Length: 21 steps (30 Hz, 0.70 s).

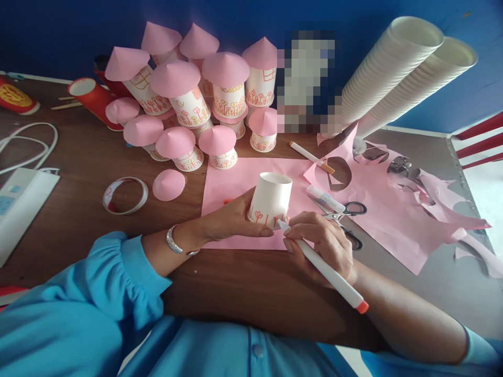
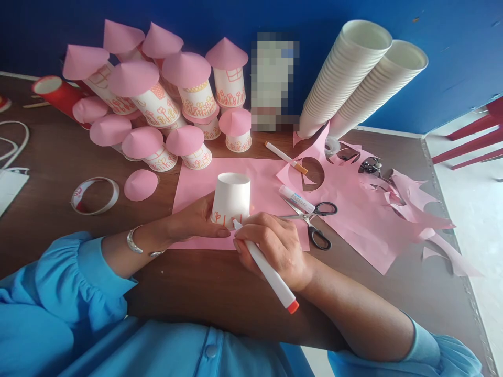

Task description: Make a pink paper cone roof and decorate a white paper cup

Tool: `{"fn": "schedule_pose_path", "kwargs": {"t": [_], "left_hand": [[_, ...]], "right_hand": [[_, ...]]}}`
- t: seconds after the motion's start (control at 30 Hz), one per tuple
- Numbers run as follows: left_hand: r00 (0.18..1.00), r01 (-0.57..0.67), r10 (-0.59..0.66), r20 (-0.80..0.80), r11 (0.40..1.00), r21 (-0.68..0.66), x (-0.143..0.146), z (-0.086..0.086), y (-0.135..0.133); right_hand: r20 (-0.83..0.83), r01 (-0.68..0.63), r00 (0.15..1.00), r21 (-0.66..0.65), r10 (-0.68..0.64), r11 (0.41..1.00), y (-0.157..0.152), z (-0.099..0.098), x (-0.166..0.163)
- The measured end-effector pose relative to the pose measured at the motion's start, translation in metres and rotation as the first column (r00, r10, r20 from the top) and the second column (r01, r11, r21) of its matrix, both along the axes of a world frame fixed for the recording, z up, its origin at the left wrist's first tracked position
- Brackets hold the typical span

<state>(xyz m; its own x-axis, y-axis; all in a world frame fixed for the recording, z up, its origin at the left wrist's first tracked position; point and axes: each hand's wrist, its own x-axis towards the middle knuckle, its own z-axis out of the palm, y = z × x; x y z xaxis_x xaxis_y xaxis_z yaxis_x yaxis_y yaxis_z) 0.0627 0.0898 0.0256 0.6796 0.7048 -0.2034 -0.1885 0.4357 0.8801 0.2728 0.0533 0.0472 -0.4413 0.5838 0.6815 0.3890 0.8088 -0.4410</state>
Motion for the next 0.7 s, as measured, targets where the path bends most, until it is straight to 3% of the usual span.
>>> {"fn": "schedule_pose_path", "kwargs": {"t": [0.7], "left_hand": [[1.0,0.018,-0.018,0.02,1.0,0.006,-0.0014,0.0016,0.0017]], "right_hand": [[-0.003,0.001,1.0,-0.025,-0.002,1.0,-0.0018,-0.0007,0.0006]]}}
